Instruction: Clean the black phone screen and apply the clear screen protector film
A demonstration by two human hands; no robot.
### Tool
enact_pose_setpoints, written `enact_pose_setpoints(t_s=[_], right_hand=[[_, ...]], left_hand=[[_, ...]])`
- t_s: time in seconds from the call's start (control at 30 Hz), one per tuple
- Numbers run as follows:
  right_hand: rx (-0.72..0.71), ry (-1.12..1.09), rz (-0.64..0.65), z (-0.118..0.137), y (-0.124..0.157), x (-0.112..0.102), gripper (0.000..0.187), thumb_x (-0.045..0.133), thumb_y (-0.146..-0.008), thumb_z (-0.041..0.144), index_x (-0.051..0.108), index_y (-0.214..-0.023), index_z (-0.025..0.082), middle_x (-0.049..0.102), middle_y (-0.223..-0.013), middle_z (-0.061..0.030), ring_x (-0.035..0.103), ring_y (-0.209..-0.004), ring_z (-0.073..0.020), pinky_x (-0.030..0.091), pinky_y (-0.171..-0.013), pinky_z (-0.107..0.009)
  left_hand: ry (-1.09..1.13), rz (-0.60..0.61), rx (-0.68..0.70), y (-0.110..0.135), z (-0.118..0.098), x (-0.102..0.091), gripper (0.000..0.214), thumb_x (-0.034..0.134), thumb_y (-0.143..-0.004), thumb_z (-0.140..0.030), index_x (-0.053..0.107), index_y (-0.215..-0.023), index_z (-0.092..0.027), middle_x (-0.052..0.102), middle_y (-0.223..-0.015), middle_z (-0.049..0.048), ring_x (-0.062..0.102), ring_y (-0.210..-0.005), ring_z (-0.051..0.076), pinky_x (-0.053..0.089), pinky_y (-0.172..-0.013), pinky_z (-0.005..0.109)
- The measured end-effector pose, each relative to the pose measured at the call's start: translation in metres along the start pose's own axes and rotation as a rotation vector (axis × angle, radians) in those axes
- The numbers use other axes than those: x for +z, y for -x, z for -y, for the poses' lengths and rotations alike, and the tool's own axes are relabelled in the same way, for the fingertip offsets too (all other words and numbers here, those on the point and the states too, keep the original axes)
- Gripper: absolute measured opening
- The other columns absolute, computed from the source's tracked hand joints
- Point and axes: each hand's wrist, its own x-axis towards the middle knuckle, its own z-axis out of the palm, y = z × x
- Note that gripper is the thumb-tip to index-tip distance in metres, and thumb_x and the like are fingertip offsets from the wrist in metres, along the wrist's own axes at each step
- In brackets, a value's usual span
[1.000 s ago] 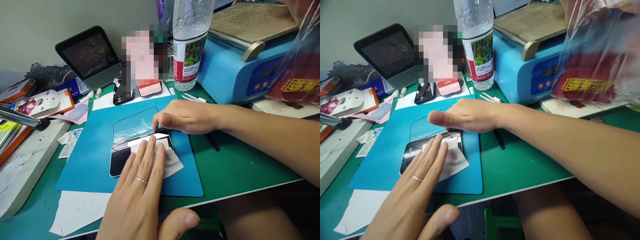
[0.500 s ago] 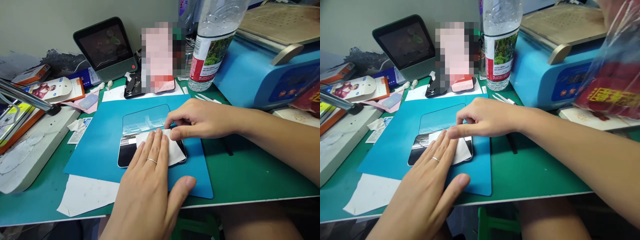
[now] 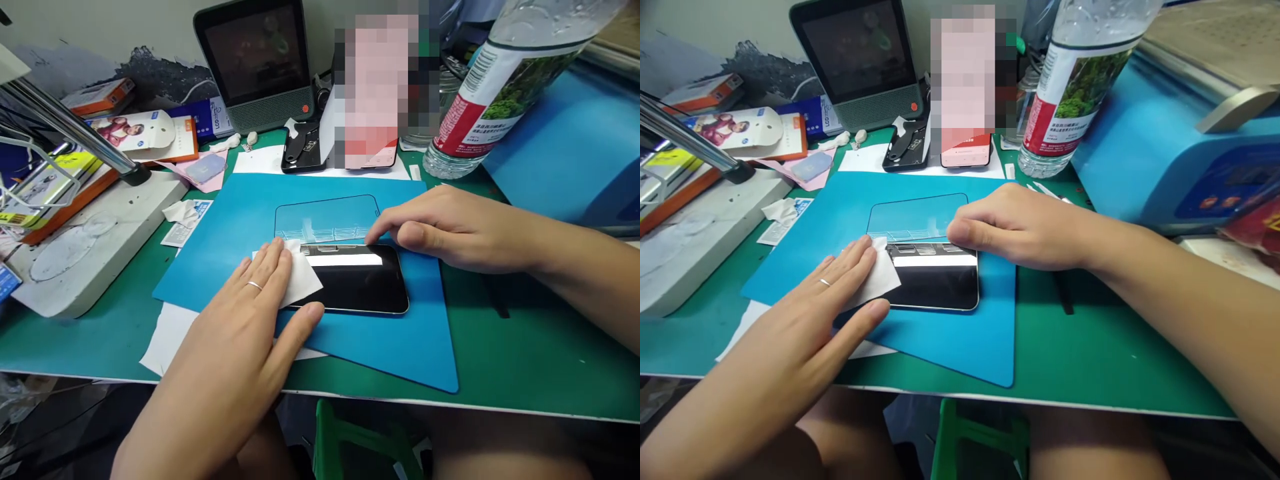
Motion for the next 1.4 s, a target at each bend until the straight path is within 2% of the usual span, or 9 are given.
enact_pose_setpoints(t_s=[0.17, 0.27, 0.47, 0.63, 0.83, 0.97, 1.07, 1.27, 1.4], right_hand=[[0.034, -0.025, 0.02, 0.001, -0.001, 0.001, 0.083, 0.028, -0.1, 0.08, 0.077, -0.096, 0.014, 0.059, -0.065, -0.0012, 0.053, -0.06, -0.0149, 0.033, -0.061, -0.032], [0.012, -0.077, 0.003, -0.002, 0.0, 0.003, 0.079, 0.027, -0.102, 0.076, 0.077, -0.099, 0.015, 0.058, -0.065, -0.0011, 0.053, -0.064, -0.0159, 0.033, -0.064, -0.033], [0.019, -0.115, -0.014, -0.004, 0.001, 0.006, 0.08, 0.023, -0.1, 0.08, 0.076, -0.097, 0.02, 0.052, -0.06, 0.0007, 0.047, -0.059, -0.0165, 0.033, -0.064, -0.034], [0.008, -0.079, 0.001, 0.005, -0.002, 0.005, 0.086, 0.017, -0.099, 0.082, 0.073, -0.089, 0.018, 0.047, -0.061, 0.0011, 0.042, -0.059, -0.0156, 0.03, -0.062, -0.034], [-0.037, -0.041, 0.01, 0.007, -0.001, 0.004, 0.092, 0.009, -0.098, 0.082, 0.072, -0.093, 0.015, 0.045, -0.062, 0.0025, 0.041, -0.059, -0.0138, 0.029, -0.062, -0.033], [-0.034, -0.046, 0.008, 0.005, 0.0, 0.005, 0.09, 0.011, -0.098, 0.082, 0.072, -0.092, 0.015, 0.045, -0.062, 0.0029, 0.042, -0.059, -0.0132, 0.029, -0.062, -0.032], [-0.036, -0.046, 0.005, 0.005, 0.0, 0.005, 0.092, 0.01, -0.098, 0.083, 0.071, -0.091, 0.016, 0.044, -0.062, 0.0029, 0.041, -0.059, -0.0132, 0.029, -0.062, -0.032], [0.013, -0.084, 0.002, 0.007, 0.0, 0.005, 0.089, 0.015, -0.096, 0.085, 0.071, -0.089, 0.017, 0.045, -0.063, 0.0021, 0.041, -0.061, -0.0151, 0.031, -0.063, -0.033], [0.01, -0.105, -0.01, 0.007, 0.0, 0.005, 0.089, 0.015, -0.095, 0.086, 0.072, -0.088, 0.017, 0.047, -0.063, 0.0016, 0.043, -0.061, -0.0151, 0.031, -0.063, -0.033]], left_hand=[[-0.081, -0.033, 0.034, 0.011, 0.002, -0.002, 0.065, 0.032, -0.11, -0.053, 0.046, -0.16, -0.013, 0.048, -0.163, 0.0136, 0.043, -0.153, 0.03, 0.047, -0.121, 0.053], [-0.145, -0.072, 0.057, 0.015, -0.004, 0.0, 0.063, 0.032, -0.11, -0.048, 0.051, -0.154, -0.007, 0.052, -0.159, 0.0189, 0.047, -0.15, 0.034, 0.051, -0.117, 0.054], [-0.192, -0.122, 0.291, 0.015, -0.034, 0.01, 0.061, 0.044, -0.107, -0.042, 0.052, -0.15, 0.001, 0.052, -0.156, 0.0254, 0.049, -0.148, 0.036, 0.055, -0.114, 0.045], [-0.202, -0.165, 0.293, 0.008, -0.057, 0.018, 0.066, 0.044, -0.107, -0.044, 0.051, -0.148, 0.007, 0.052, -0.154, 0.0303, 0.052, -0.144, 0.04, 0.059, -0.11, 0.046], [-0.242, -0.195, 0.314, 0.0, -0.076, 0.029, 0.07, 0.037, -0.108, -0.046, 0.049, -0.147, 0.011, 0.05, -0.153, 0.0345, 0.051, -0.144, 0.044, 0.058, -0.109, 0.05], [-0.28, -0.232, 0.274, 0.003, -0.09, 0.041, 0.081, 0.031, -0.109, -0.054, 0.046, -0.146, 0.016, 0.048, -0.153, 0.0386, 0.051, -0.143, 0.048, 0.058, -0.107, 0.053], [-0.27, -0.258, 0.302, 0.007, -0.097, 0.047, 0.091, 0.028, -0.107, -0.063, 0.045, -0.146, 0.017, 0.048, -0.153, 0.0393, 0.052, -0.142, 0.049, 0.056, -0.107, 0.052], [-0.251, -0.253, 0.306, 0.008, -0.1, 0.048, 0.095, 0.026, -0.106, -0.067, 0.045, -0.147, 0.016, 0.048, -0.153, 0.0378, 0.051, -0.144, 0.047, 0.052, -0.11, 0.051], [-0.208, -0.188, 0.347, 0.011, -0.086, 0.043, 0.092, 0.036, -0.105, -0.066, 0.041, -0.151, 0.014, 0.044, -0.158, 0.0371, 0.046, -0.149, 0.047, 0.05, -0.114, 0.051]])
